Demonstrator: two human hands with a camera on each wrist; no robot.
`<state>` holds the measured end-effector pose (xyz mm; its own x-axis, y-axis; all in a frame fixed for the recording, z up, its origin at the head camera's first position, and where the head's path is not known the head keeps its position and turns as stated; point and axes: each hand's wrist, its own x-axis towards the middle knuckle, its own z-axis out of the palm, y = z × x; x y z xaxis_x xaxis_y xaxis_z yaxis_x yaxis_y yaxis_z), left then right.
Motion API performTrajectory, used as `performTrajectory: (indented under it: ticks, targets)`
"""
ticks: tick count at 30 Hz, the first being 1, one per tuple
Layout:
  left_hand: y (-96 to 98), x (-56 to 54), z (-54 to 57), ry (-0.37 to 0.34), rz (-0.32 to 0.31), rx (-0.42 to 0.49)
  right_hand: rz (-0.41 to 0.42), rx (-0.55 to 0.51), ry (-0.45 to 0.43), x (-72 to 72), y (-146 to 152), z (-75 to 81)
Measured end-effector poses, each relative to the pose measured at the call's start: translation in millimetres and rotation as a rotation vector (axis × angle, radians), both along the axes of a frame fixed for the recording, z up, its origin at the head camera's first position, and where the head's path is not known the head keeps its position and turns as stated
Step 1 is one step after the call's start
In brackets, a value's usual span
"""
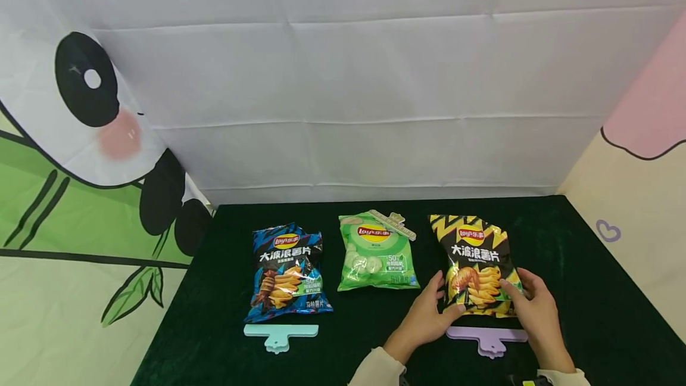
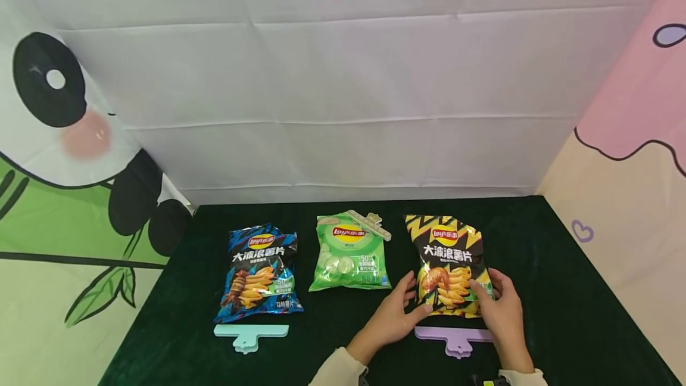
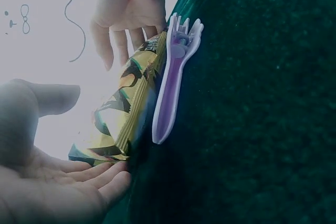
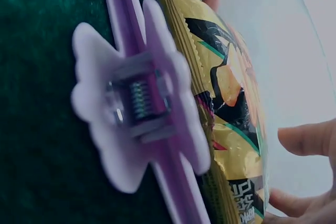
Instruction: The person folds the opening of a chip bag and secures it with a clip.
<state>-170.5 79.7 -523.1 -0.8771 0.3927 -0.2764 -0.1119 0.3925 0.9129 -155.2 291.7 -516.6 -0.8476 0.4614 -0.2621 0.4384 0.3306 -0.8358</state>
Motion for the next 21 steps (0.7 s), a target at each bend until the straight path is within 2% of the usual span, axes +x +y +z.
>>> performTrajectory:
  ticks: [6,13,21]
  targets:
    - [2.7,-0.4,-1.8,0.005,-0.017,-0.028,0.041,-0.069,-0.074,-2.5,5.9,0.2]
    - [5.9,-2.9,-0.8,0.0,0.006,-0.01,0.018,-0.108,-0.042,-5.7,4.4,3.7]
    - [7.6,1.2,-4.1,0.008,0.038,-0.009,-0.003,-0.13,-0.018,-0.3,-2.2,-3.7]
